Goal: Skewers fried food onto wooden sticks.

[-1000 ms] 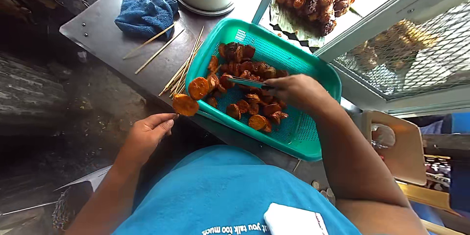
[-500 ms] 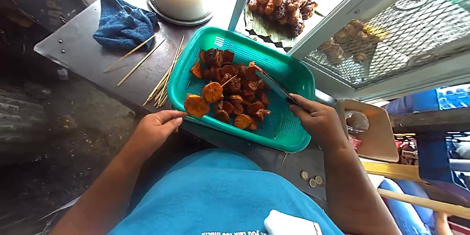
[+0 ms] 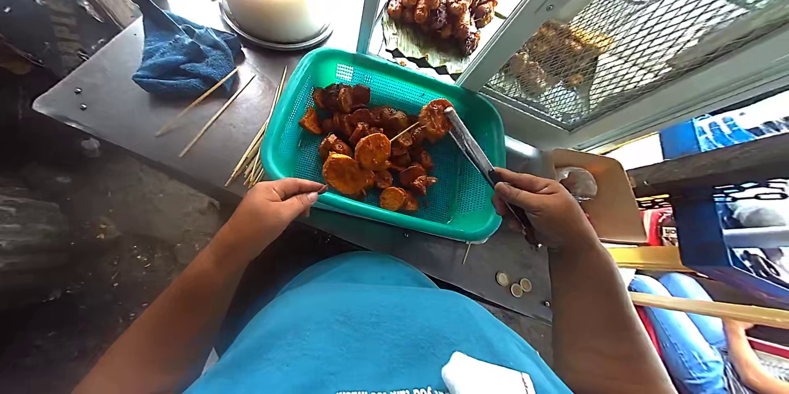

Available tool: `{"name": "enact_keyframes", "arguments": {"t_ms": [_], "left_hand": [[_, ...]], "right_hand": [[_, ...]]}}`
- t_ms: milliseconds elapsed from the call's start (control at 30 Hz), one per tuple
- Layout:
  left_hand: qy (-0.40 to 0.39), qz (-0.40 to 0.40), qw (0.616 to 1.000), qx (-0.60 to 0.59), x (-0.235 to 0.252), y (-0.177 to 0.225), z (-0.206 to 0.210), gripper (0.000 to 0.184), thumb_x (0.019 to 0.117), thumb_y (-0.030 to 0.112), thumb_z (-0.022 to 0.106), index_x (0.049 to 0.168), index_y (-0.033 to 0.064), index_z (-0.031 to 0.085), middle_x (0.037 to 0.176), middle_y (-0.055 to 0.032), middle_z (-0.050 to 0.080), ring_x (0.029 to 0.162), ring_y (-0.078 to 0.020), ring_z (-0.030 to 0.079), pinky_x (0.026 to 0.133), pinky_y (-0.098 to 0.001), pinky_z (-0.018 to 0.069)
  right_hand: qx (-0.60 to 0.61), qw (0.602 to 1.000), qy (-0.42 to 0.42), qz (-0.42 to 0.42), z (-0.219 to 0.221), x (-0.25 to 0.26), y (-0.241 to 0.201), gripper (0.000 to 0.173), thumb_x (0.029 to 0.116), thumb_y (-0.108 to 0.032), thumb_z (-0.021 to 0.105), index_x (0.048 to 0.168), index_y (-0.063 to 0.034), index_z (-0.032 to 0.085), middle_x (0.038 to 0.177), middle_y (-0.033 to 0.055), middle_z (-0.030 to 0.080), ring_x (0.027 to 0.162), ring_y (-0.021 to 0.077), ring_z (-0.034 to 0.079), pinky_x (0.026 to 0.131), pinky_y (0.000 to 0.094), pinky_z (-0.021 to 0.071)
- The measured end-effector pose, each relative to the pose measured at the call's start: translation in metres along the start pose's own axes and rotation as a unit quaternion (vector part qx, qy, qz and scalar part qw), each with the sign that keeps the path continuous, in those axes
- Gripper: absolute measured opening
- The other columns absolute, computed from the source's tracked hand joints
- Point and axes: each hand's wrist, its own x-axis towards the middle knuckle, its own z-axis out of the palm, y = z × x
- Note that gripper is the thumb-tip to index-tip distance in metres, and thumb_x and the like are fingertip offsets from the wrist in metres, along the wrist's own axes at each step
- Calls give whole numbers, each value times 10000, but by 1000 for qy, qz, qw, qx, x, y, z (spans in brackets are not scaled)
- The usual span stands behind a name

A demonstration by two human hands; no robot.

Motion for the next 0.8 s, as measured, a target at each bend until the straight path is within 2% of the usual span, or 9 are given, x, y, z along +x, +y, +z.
{"name": "enact_keyframes", "arguments": {"t_ms": [200,367,567,800], "left_hand": [[-13,-6,1000,3,-2,0,-1,198,1014,70,597,1128,60,759,733,18,642,557,-24,472,512,-159,361],[-13,-3,997,76,-4,0,-10,189,1013,87,613,1120,86,769,789,25,679,615,-19,532,584,-179,436],[-36,10,996,81,0,0,-12,197,1007,68,608,1109,81,776,791,24,682,642,-25,550,614,-186,455],[-71,-12,997,-8,12,0,-8,184,1000,42,597,1095,34,754,701,38,618,532,0,451,496,-140,353]], "right_hand": [[-31,999,11,-3,-4,-7,-2,342,1058,-37,513,1373,-52,645,680,5,633,465,31,523,419,151,445],[-130,991,23,-36,-9,-14,-11,317,1043,-63,570,1336,-93,689,688,-3,640,456,11,481,414,148,406],[-172,984,-10,-39,-8,-19,-19,318,1025,-41,593,1316,-100,707,676,1,642,458,9,469,419,153,384],[-167,985,-35,-35,7,-19,-23,320,1028,-28,583,1311,-101,710,650,-3,619,462,13,462,428,154,378]]}}
